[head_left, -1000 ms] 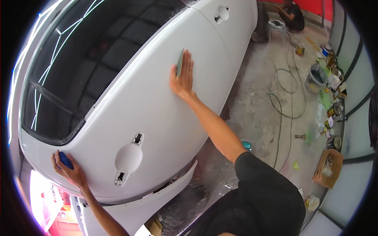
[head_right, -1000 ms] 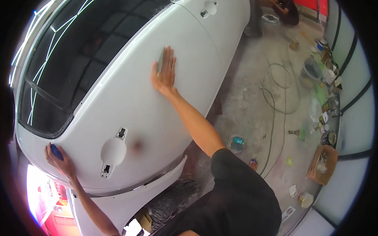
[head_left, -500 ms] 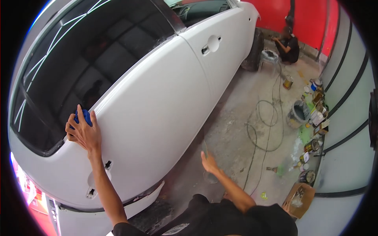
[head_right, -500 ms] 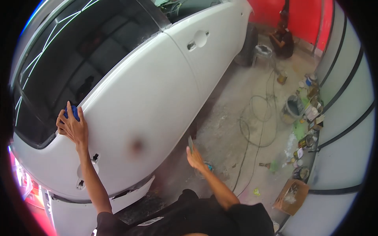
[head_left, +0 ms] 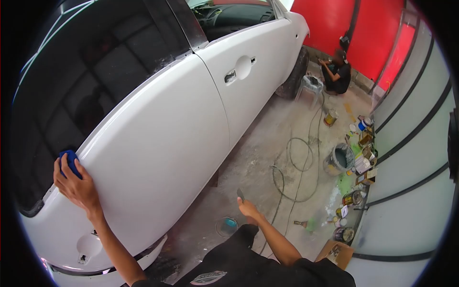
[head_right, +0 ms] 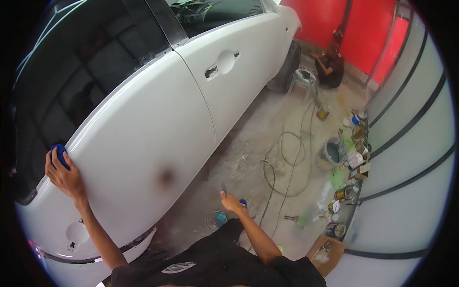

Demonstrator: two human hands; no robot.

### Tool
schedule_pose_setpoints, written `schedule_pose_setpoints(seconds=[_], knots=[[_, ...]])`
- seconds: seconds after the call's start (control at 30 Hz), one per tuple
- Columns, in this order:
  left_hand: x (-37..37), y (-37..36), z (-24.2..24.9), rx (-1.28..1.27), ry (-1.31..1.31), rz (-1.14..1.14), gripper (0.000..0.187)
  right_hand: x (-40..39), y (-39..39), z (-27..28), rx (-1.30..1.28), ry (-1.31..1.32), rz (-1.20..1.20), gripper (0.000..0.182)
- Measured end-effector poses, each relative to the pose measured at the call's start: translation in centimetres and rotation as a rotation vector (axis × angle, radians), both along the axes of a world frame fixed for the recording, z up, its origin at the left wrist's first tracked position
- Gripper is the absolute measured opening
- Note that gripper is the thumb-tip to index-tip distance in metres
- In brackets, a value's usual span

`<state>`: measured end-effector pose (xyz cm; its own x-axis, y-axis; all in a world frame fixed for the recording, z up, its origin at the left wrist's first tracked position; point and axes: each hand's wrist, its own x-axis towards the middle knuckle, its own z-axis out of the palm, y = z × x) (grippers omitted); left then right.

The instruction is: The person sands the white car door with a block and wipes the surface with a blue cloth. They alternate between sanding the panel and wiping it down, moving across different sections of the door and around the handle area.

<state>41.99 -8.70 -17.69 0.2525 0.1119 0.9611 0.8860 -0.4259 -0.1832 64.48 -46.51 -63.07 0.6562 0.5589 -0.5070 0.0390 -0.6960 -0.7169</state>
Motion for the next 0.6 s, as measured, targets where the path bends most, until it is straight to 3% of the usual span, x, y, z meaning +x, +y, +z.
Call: schedule_pose_setpoints(seconds=[0.1, 0.2, 0.33, 0.4, 0.43, 0.5, 0.57, 0.6], knots=[[1.3, -1.0, -0.5, 0.051, -0.074, -0.082, 0.029, 5.7, 1.2, -3.8, -0.153, 0.009, 0.043, 0.076], [4.3, -2.7, -1.1, 0.069, -0.159, -0.104, 0.027, 10.7, -0.6, -8.8, -0.061, -0.015, 0.143, 0.085], [11.7, -5.4, -3.1, 0.037, -0.160, -0.181, 0.029, 18.5, -5.9, -17.1, -0.159, -0.060, 0.016, 0.076], [15.3, -6.8, -3.5, -0.016, -0.144, -0.179, 0.028, 21.7, -12.6, -29.5, 0.002, 0.021, -0.198, 0.062], [17.0, -7.0, -3.7, -0.036, -0.141, -0.173, 0.029, 22.9, -13.8, -24.4, -0.083, 0.313, -0.313, 0.059], [19.2, -6.7, -4.0, -0.054, -0.114, -0.182, 0.030, 23.7, -16.0, -18.9, -0.165, 0.388, -0.514, 0.063], [21.3, -6.7, -3.6, -0.071, -0.118, -0.187, 0.029, 25.7, -19.0, -20.8, -0.154, 0.445, -0.671, 0.053], [22.5, -6.9, -3.5, -0.062, -0.123, -0.193, 0.029, 26.2, -19.5, -20.7, -0.168, 0.454, -0.688, 0.057]])
